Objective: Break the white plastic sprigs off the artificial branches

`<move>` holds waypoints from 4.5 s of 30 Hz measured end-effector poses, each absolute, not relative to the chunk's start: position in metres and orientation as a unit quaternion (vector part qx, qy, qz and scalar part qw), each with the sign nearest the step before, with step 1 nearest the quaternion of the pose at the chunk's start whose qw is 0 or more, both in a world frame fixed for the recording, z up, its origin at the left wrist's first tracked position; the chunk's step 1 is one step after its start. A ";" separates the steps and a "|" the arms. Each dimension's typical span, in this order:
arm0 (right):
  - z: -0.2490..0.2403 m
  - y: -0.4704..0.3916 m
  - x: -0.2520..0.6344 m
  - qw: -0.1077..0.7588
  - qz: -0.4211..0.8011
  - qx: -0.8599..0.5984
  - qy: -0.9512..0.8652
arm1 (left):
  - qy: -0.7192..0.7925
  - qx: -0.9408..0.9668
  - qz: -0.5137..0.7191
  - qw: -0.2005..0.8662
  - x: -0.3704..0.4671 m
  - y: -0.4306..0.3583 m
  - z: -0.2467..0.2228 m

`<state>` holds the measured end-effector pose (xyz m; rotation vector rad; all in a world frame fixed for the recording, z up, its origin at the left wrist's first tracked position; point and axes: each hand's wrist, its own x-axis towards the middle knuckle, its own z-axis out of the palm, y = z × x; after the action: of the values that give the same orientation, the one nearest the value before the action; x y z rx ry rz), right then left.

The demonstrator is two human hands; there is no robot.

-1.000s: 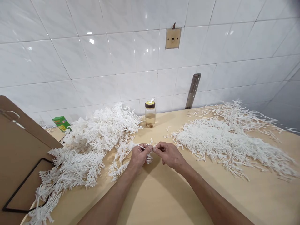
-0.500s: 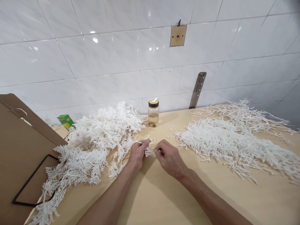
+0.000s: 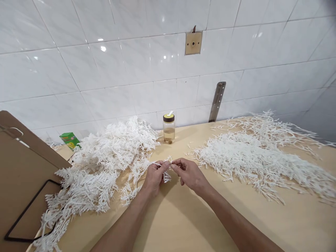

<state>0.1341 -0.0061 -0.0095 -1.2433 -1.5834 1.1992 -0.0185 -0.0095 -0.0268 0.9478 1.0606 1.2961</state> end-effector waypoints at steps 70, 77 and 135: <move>-0.007 -0.015 0.134 0.397 0.302 -0.429 -0.754 | 0.493 0.387 0.598 0.499 -0.024 -0.004 -0.026; -0.007 0.024 0.203 0.412 0.064 -0.665 -0.619 | 0.411 0.381 0.562 0.608 -0.020 -0.009 -0.025; -0.013 0.004 0.156 0.367 0.266 -0.501 -0.737 | 0.520 0.499 0.406 0.562 -0.016 -0.020 -0.013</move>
<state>0.1557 0.0036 -0.0131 -1.2881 -1.8921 0.6845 -0.0159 -0.0205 -0.0129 1.1753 1.2234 0.9553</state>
